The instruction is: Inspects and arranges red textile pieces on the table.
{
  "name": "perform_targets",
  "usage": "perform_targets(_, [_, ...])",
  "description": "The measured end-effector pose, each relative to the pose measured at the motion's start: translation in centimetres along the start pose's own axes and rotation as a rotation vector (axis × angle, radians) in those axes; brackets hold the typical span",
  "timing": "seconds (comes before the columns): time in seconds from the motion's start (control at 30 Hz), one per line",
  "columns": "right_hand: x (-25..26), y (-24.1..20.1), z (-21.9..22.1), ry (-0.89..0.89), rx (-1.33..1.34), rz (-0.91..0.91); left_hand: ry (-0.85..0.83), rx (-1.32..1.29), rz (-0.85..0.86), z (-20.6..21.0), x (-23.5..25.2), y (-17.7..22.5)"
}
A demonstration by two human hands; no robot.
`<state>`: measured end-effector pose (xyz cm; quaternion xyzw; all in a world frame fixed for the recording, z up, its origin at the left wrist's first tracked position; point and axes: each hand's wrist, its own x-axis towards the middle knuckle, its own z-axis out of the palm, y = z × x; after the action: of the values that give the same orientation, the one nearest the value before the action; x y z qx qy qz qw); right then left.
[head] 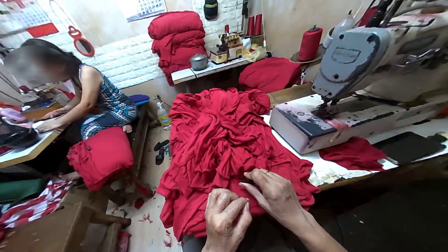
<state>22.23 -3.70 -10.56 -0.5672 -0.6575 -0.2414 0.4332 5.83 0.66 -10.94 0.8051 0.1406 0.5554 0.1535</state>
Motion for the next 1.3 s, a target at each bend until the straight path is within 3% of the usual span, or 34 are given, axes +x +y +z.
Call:
perform_targets(0.23, [0.3,-0.6,0.9,0.068,0.135,0.032,-0.121,0.047,0.055,-0.5,-1.4,-0.9])
perform_targets(0.37, [-1.0,0.8,-0.5,0.101,0.243,0.269,-0.315,0.041,0.162,-1.5,-1.9,-1.3])
perform_targets(0.53, [-2.1,3.7,-2.2,0.113,0.158,0.558,-0.193,0.016,0.140,0.0,1.1,0.1])
perform_targets(0.63, [-2.7,4.4,-1.8,-0.059,0.122,0.545,-0.242,0.018,0.123,2.1,4.5,0.1])
perform_targets(0.73, [-3.2,4.2,-1.1,-0.011,0.107,0.507,-0.373,0.288,0.075,4.1,5.9,-1.8])
perform_targets(0.83, [-3.3,4.6,-2.2,0.056,0.213,0.604,-0.392,0.362,0.095,4.5,5.2,-3.8])
perform_targets(1.0, [-4.1,5.5,-3.9,0.122,0.499,0.827,-0.344,0.300,0.105,4.1,4.3,-3.8])
perform_targets(1.17, [-3.5,4.8,-4.1,0.184,0.453,0.674,-0.321,0.326,0.107,4.4,4.4,-3.6])
perform_targets(1.3, [-3.2,3.9,-2.9,-0.040,0.245,0.481,-0.285,0.332,0.099,4.5,4.1,-3.7])
